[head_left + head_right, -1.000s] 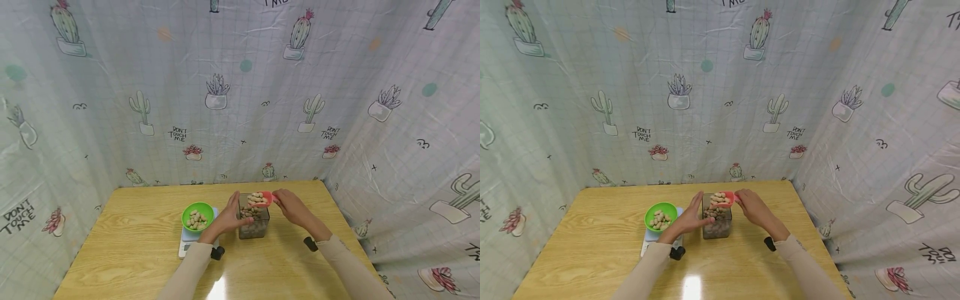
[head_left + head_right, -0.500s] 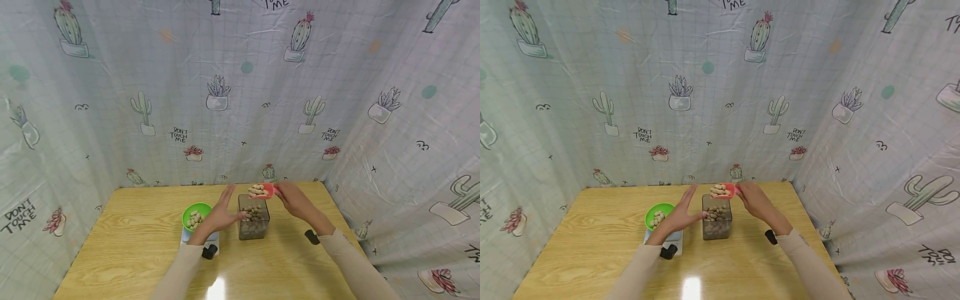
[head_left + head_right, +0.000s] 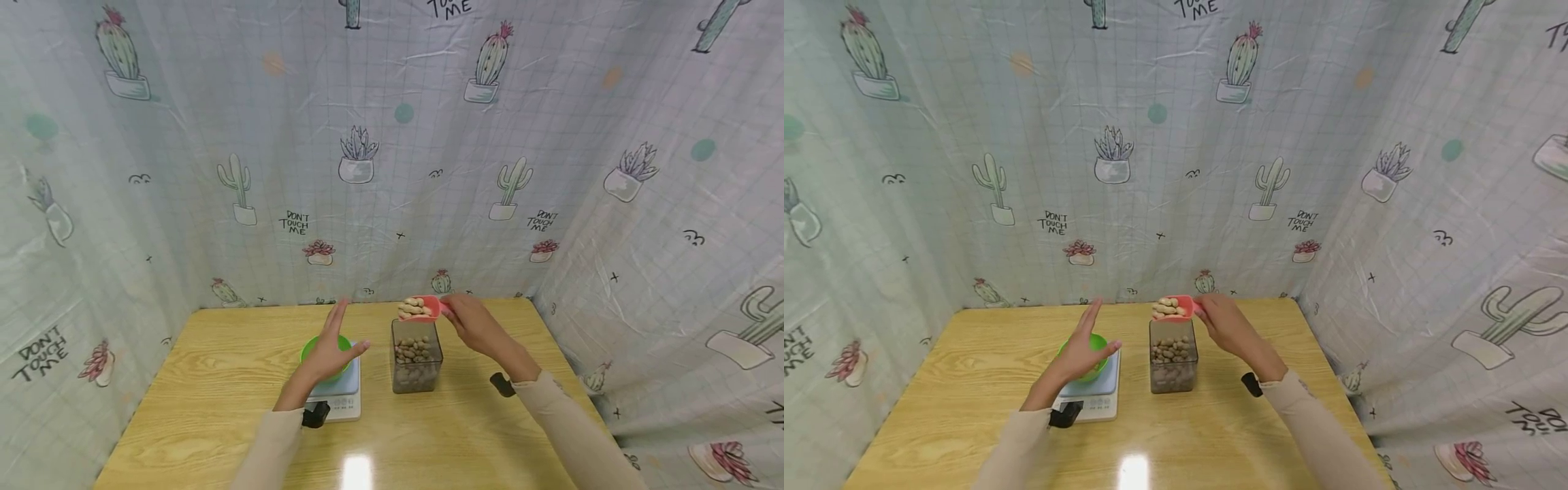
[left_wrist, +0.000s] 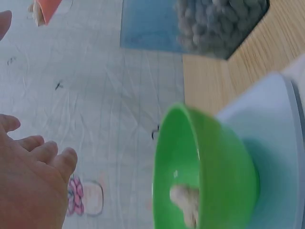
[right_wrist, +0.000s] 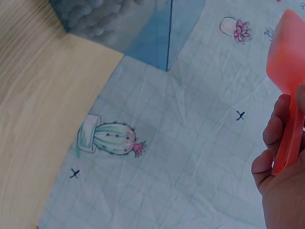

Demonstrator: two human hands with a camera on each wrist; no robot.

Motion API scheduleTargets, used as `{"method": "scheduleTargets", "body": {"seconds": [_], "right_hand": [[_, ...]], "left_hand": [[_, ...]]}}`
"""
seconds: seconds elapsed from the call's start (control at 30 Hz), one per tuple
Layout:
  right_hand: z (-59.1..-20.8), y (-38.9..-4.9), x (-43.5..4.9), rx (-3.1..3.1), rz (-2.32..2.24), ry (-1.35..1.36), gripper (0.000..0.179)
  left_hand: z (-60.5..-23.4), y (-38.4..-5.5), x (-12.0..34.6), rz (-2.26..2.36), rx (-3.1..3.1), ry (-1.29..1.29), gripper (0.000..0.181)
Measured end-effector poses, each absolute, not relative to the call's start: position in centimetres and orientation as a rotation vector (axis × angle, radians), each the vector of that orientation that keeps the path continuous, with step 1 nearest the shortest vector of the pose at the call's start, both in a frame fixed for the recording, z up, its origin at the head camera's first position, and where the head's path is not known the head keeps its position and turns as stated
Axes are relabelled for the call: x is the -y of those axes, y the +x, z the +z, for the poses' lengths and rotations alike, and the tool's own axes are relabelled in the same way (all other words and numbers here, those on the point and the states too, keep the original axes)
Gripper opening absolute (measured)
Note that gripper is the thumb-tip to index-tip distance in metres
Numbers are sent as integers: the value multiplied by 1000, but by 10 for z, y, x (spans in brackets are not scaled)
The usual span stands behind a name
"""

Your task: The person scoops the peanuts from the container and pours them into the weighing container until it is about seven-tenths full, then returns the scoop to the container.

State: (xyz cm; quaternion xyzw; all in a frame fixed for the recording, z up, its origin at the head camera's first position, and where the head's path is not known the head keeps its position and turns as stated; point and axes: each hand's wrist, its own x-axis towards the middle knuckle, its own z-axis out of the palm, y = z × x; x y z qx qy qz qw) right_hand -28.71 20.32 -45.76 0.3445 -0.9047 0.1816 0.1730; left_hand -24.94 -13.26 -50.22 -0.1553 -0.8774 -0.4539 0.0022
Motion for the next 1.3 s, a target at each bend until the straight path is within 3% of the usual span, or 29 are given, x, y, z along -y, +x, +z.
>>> {"method": "scheduleTargets", "body": {"seconds": [0.5, 1.3], "right_hand": [[-459, -290, -166, 2557, 535, 1034, 22], [-491, -282, -102, 2686, 519, 1064, 24]], "left_hand": [[-509, -236, 190, -1304, 2783, -408, 101], [-565, -229, 214, -1202, 2962, -338, 113]]}}
